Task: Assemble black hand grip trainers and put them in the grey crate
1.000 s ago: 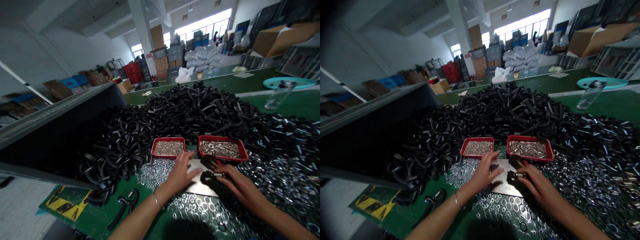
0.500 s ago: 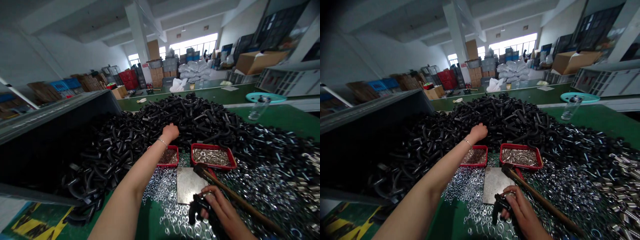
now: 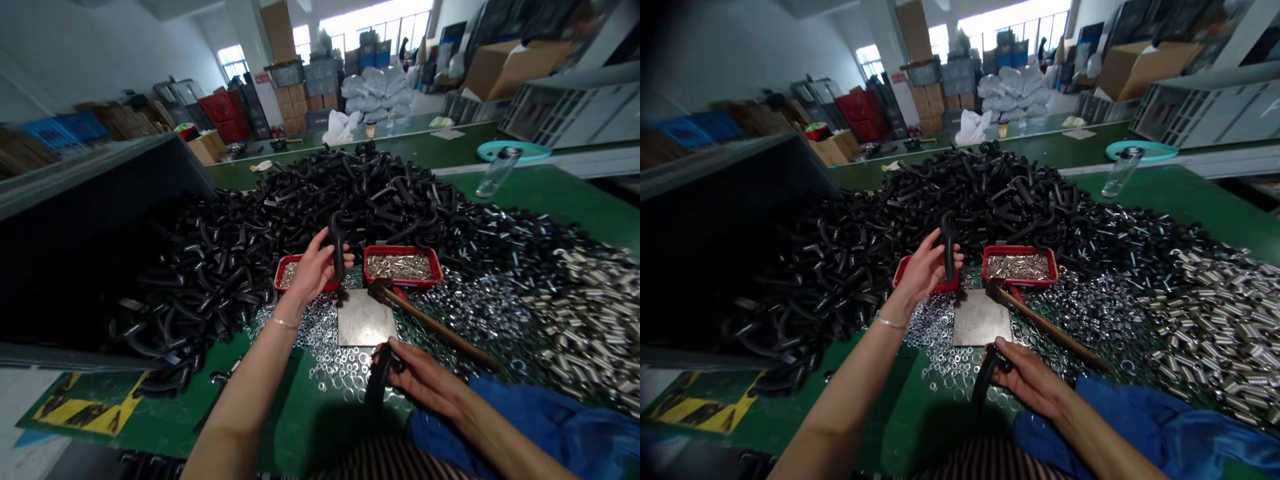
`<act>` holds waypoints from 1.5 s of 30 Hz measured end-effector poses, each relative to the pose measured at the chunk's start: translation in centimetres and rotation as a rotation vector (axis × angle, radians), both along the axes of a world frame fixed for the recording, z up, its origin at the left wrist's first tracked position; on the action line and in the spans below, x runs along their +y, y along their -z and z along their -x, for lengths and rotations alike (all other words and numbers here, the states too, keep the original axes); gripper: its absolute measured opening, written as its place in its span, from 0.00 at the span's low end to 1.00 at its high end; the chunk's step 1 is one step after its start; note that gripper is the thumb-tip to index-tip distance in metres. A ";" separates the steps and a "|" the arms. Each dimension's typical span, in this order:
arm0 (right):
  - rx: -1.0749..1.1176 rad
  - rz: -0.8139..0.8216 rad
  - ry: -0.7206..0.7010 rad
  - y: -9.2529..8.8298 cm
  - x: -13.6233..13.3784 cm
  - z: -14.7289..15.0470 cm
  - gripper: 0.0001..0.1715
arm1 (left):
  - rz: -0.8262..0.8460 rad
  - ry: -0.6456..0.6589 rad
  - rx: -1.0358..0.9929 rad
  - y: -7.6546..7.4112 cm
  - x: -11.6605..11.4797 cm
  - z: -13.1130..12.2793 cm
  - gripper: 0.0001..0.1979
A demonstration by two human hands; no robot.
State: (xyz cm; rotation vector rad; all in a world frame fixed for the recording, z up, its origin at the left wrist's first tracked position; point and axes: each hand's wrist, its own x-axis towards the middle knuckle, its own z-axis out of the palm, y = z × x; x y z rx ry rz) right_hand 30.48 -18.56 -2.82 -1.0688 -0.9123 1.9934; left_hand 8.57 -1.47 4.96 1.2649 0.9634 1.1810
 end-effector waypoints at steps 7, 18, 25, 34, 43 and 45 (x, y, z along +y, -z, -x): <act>-0.436 -0.303 0.061 -0.3 3.0 0.9 0.26 | 0.323 0.030 -0.088 5.0 -13.0 -0.1 0.18; -1.000 -0.870 -0.028 -2.2 3.7 1.2 0.17 | 0.328 0.038 0.233 6.4 -13.9 -3.9 0.27; -0.988 -0.887 0.018 -1.8 3.7 0.9 0.18 | 0.321 -0.017 0.342 6.4 -14.8 -5.8 0.25; -0.856 -0.834 0.019 -2.4 3.3 0.6 0.18 | 0.237 -0.162 0.398 7.6 -15.5 -6.5 0.24; -0.571 -0.560 -0.247 -2.8 3.5 -0.3 0.21 | 0.054 0.081 0.821 6.1 -15.1 -4.2 0.27; -0.574 -0.556 -0.283 -2.4 2.9 -0.3 0.21 | 0.032 0.169 0.883 6.1 -15.3 -3.7 0.34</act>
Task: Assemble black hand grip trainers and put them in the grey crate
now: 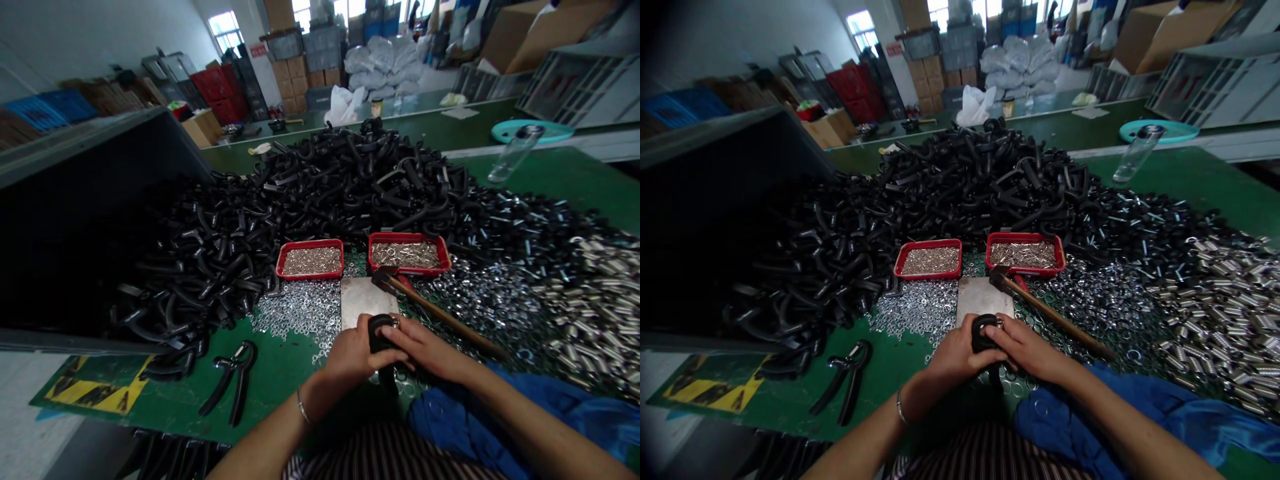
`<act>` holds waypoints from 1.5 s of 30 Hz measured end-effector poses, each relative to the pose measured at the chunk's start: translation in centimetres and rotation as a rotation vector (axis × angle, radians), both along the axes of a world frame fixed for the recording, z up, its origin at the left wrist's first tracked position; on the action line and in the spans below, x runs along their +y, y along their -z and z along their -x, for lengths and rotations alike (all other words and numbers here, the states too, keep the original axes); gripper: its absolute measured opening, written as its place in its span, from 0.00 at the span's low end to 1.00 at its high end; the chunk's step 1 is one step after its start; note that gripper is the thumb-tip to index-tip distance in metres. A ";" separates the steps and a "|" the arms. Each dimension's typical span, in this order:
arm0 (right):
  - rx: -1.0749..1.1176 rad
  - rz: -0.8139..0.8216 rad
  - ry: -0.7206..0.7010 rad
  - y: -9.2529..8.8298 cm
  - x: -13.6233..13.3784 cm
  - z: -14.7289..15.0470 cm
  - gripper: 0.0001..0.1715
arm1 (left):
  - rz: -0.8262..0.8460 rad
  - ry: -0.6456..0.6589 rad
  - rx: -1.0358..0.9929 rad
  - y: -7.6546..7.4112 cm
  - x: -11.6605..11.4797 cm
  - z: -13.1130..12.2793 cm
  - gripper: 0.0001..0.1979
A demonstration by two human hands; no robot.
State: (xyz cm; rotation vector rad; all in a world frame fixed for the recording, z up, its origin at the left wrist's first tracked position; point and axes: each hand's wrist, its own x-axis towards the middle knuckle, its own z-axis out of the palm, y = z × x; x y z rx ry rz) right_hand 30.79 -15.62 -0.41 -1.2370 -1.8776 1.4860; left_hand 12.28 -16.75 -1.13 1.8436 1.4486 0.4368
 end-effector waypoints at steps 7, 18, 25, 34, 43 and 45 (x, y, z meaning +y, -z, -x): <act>-0.280 -0.147 0.030 0.7 -0.6 1.3 0.19 | -0.093 0.138 0.073 0.6 1.0 1.0 0.33; -0.829 -0.725 0.263 -1.1 13.5 -7.2 0.15 | -0.514 0.400 0.500 -0.1 11.1 0.6 0.20; -1.001 -0.621 0.130 1.1 18.3 -6.4 0.09 | -0.600 0.372 0.641 -3.4 19.0 -3.7 0.14; -0.863 -0.642 0.185 3.1 18.6 -6.2 0.08 | -0.535 0.565 0.672 0.7 23.5 -7.9 0.14; -0.466 -0.613 0.451 2.4 17.6 -7.4 0.11 | -0.626 0.560 0.594 1.4 23.0 -7.1 0.12; -0.181 -0.479 0.477 1.1 14.9 -7.5 0.17 | -0.613 0.570 0.583 1.3 23.0 -7.1 0.11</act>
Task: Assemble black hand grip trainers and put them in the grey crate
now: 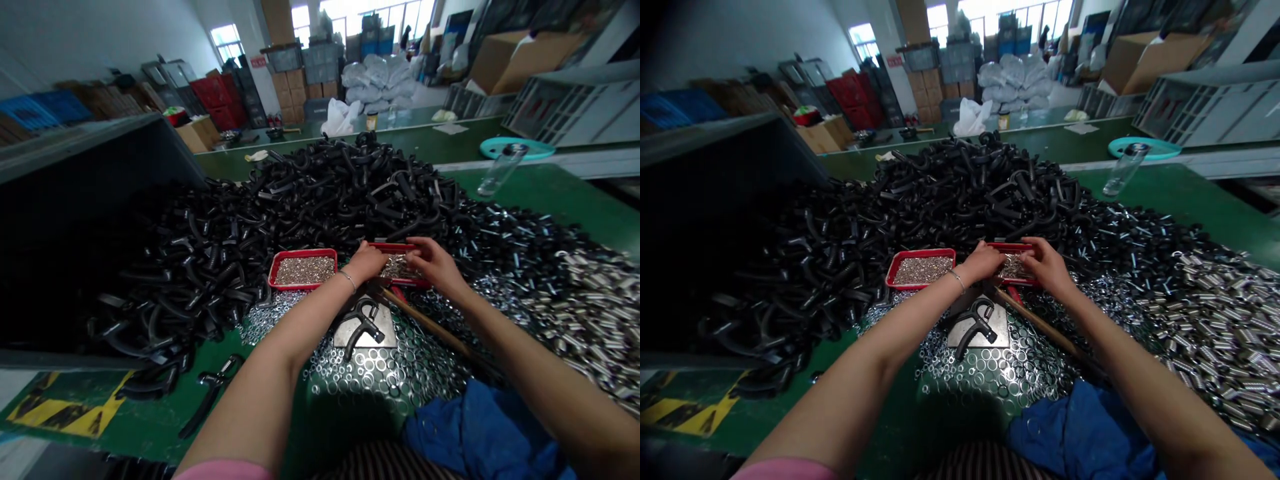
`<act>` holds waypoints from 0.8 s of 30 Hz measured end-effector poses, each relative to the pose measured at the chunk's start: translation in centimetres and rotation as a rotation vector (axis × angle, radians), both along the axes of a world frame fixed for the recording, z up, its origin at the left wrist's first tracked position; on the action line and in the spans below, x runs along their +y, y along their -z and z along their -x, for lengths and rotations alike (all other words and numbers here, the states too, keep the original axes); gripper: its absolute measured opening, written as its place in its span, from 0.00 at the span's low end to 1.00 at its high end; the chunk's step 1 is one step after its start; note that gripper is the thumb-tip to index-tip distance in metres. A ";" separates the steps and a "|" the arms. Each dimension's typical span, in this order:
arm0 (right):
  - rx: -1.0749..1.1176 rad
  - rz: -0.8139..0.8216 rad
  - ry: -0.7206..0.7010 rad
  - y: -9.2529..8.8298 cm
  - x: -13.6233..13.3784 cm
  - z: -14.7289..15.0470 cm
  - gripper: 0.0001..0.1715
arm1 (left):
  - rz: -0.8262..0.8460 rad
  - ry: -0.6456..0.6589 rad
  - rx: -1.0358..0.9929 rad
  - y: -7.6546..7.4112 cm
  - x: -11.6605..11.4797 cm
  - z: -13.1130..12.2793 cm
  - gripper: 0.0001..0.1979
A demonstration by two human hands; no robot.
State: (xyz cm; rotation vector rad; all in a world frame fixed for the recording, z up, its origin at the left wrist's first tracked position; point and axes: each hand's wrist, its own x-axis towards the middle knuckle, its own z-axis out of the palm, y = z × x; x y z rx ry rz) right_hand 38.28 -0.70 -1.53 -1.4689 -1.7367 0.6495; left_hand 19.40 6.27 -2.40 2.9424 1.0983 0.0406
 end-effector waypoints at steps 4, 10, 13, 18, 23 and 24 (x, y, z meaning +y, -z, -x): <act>0.551 0.382 -0.204 -0.5 -8.2 1.9 0.18 | 0.020 -0.026 -0.025 0.1 -0.1 -0.1 0.10; 0.541 0.518 -0.064 3.3 -12.7 6.0 0.23 | 0.041 -0.100 -0.176 0.2 -0.6 -0.1 0.06; 0.589 0.424 0.074 4.5 -11.6 7.2 0.24 | 0.062 -0.197 -0.334 -0.3 -1.3 0.4 0.10; 0.561 0.283 0.230 5.0 -11.0 8.5 0.25 | 0.286 -0.472 -1.060 -0.8 -4.7 3.9 0.11; 0.443 0.291 0.196 4.8 -10.3 8.7 0.25 | 0.495 -0.514 -1.099 1.0 -10.6 8.6 0.06; 0.415 0.278 0.193 4.9 -10.2 8.8 0.25 | 0.554 -0.533 -1.113 1.5 -11.7 9.3 0.06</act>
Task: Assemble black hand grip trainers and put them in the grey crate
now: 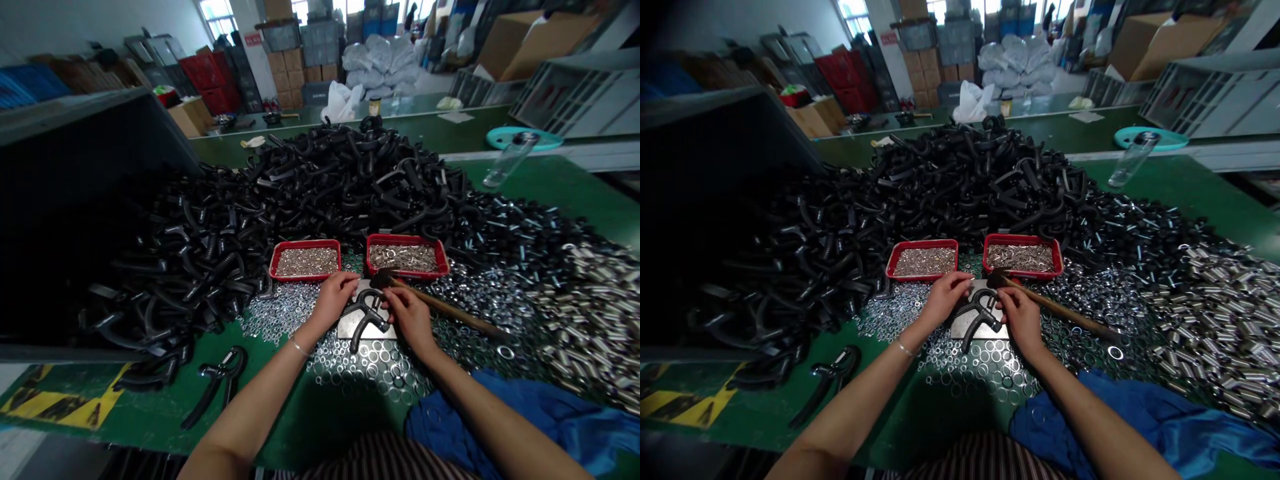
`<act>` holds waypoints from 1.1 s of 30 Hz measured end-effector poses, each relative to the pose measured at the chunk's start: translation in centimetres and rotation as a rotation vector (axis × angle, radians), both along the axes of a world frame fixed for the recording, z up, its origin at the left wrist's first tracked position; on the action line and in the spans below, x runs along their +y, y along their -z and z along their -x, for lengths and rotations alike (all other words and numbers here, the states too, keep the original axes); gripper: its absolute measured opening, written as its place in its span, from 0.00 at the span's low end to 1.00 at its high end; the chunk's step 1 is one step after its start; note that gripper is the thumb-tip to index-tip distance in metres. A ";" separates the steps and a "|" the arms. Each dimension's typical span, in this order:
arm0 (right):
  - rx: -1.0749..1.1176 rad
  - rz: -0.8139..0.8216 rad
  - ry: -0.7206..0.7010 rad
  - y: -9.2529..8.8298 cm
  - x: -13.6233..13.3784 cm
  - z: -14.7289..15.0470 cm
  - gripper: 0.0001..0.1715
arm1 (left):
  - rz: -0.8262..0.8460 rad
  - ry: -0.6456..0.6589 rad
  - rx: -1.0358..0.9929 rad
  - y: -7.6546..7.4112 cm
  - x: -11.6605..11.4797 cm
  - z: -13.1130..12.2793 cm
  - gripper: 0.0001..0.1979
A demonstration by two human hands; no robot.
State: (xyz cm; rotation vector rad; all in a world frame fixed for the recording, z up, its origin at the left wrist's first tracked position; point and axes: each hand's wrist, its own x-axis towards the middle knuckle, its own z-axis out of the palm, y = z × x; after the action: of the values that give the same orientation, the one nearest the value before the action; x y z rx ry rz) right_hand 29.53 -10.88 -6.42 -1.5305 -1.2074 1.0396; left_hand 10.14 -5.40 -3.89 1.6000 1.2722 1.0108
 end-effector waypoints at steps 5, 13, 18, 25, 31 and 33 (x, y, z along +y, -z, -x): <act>-0.173 -0.042 0.000 0.7 0.3 0.2 0.25 | 0.127 -0.056 -0.051 0.9 -3.3 1.2 0.03; -1.216 -0.185 -0.427 -3.8 1.7 0.8 0.15 | -0.209 -0.006 0.503 0.4 -3.6 -0.4 0.05; -1.294 -0.172 -0.626 -6.1 3.5 3.0 0.12 | -0.219 0.012 0.604 0.6 -4.0 -0.5 0.05; -1.268 -0.175 -0.623 -6.1 2.3 -0.2 0.11 | -0.214 0.023 0.538 0.7 -5.0 0.3 0.06; -1.315 -0.378 -0.441 -5.2 2.3 -6.0 0.18 | -0.303 0.070 0.690 0.7 -5.0 -0.5 0.07; -1.275 -0.370 -0.557 -5.0 3.2 -6.5 0.15 | -0.356 0.124 0.785 0.5 -4.9 -0.7 0.07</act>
State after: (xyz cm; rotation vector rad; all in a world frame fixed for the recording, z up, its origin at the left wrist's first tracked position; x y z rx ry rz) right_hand 36.06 -7.64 -1.38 -1.5529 -2.6139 -0.0398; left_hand 10.80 -10.34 -4.42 2.4646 1.5097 0.5468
